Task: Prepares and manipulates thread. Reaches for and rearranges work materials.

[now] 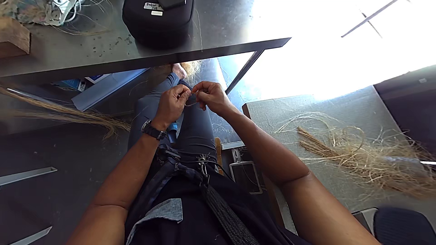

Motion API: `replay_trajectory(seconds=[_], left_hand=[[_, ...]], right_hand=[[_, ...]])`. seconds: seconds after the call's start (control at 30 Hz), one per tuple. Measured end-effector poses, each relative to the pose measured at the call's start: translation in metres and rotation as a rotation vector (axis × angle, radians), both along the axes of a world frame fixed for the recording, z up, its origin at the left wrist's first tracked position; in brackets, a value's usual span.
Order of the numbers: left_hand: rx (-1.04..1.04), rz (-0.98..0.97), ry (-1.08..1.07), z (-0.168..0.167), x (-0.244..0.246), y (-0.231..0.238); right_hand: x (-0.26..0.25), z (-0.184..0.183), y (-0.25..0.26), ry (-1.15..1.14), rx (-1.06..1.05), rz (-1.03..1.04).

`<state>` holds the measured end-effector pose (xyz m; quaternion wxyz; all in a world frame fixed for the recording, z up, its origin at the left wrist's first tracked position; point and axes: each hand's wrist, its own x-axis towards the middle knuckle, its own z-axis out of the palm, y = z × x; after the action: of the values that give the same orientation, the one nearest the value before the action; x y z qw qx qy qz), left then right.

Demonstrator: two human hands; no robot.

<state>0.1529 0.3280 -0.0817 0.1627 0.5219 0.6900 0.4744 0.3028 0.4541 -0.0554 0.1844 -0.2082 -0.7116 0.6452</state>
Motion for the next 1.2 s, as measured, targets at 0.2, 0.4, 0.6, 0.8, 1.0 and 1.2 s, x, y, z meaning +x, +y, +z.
replay_trajectory(seconds=[0.2, 0.4, 0.6, 0.8, 1.0, 1.2], left_hand=[[0.005, 0.009, -0.019, 0.000, -0.001, 0.000], [0.020, 0.001, -0.106, -0.002, -0.001, -0.002], [-0.152, -0.179, -0.374, -0.006, 0.011, -0.003], [-0.062, -0.199, -0.010, -0.020, 0.022, -0.012], [-0.053, -0.261, 0.207, -0.016, 0.027, -0.002], [-0.030, -0.326, 0.228, -0.023, 0.023, -0.004]], right_hand=[[0.000, -0.007, 0.002, 0.007, -0.063, 0.019], [-0.001, -0.010, 0.001, -0.005, -0.105, 0.018], [-0.002, -0.015, 0.005, 0.078, -0.263, -0.067], [-0.001, -0.012, 0.008, 0.114, -0.463, -0.160], [-0.002, -0.020, 0.001, 0.123, -0.490, -0.171], [-0.004, -0.023, -0.003, 0.081, -0.519, -0.190]])
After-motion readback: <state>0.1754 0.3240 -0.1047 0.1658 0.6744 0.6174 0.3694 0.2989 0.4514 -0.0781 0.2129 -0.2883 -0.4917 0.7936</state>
